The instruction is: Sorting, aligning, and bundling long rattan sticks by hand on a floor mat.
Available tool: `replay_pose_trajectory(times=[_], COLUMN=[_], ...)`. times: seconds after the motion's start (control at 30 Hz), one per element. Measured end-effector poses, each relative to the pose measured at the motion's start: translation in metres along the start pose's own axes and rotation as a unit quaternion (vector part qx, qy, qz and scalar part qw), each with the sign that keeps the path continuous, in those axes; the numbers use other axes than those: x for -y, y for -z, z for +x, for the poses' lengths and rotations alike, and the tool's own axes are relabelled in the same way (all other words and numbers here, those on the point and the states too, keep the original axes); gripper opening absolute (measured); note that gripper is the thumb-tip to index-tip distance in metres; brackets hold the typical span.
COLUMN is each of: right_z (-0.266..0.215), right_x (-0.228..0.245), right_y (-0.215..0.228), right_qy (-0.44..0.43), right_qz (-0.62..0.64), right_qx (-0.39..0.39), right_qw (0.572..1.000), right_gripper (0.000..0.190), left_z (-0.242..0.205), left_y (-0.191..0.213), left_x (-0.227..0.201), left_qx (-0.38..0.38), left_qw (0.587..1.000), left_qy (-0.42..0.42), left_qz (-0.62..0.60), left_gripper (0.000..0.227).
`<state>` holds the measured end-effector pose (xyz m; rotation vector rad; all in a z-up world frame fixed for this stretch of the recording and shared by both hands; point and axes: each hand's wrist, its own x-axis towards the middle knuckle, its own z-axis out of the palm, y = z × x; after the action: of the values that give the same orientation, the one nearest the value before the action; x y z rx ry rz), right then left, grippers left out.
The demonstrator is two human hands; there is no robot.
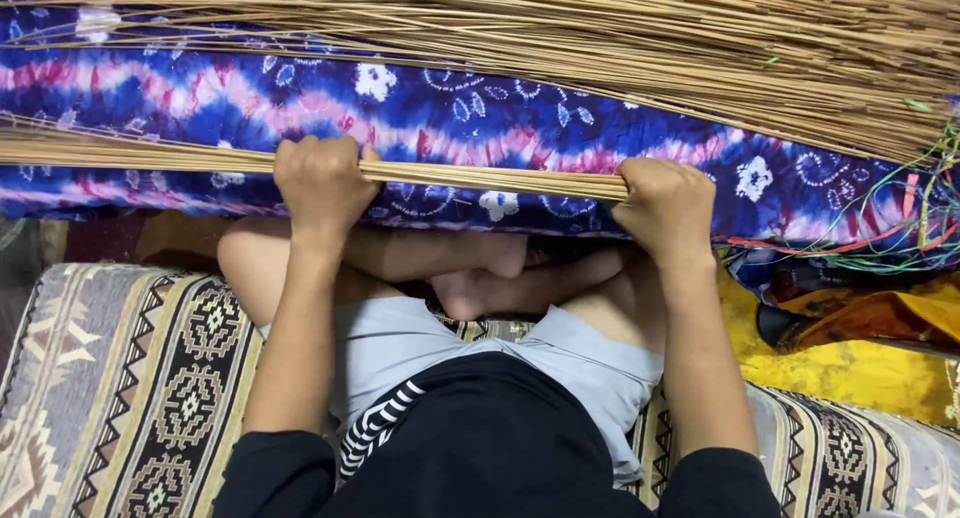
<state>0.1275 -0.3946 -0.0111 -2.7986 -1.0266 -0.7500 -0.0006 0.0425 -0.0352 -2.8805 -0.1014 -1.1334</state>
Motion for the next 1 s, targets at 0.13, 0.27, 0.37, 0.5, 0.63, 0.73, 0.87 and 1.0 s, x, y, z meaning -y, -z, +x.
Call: replay_pose_trajectory(times=[0.13, 0.27, 0.37, 0.5, 0.63, 0.73, 0.87, 1.0], right_z=[0.0, -0.015, -0.016, -0.001, 0.019, 0.035, 0.026, 0.026], right_x=[0.002, -0.02, -0.031, -0.015, 0.012, 0.023, 0.009, -0.011], right_y=[0.019, -0.005, -0.004, 0.022, 0.06, 0.087, 0.077, 0.055], right_qy=[-0.085, -0.071, -0.036, 0.046, 0.03, 0.01, -0.069, -0.25], right_qz=[0.001, -0.038, -0.033, -0.02, 0.02, 0.244, 0.447, 0.601], right_qx=[0.157, 0.096, -0.014, -0.113, -0.114, -0.003, 0.08, 0.043], right_qw=[0.984, 0.992, 0.999, 0.992, 0.993, 0.97, 0.888, 0.758], right_gripper=[0.017, 0.021, 0.027, 0.024, 0.014, 0.032, 0.025, 0.071], left_z=[-0.013, -0.01, -0.002, 0.024, 0.034, 0.029, 0.028, 0.023], left_y=[-0.007, 0.015, 0.028, 0.046, 0.041, 0.033, 0.03, 0.028], left_x=[0.0, -0.009, -0.026, -0.056, -0.048, -0.039, -0.038, -0.043], left_qx=[-0.023, -0.007, 0.034, 0.098, 0.086, 0.037, -0.003, 0.001], left_qw=[1.0, 1.0, 0.999, 0.992, 0.992, 0.999, 0.997, 0.997], left_qy=[0.011, 0.024, 0.012, -0.017, -0.02, -0.037, -0.072, -0.076], left_qz=[0.004, 0.011, -0.014, -0.081, -0.094, -0.014, -0.001, 0.0], left_gripper=[0.031, 0.028, 0.03, 0.024, 0.036, 0.033, 0.034, 0.035])
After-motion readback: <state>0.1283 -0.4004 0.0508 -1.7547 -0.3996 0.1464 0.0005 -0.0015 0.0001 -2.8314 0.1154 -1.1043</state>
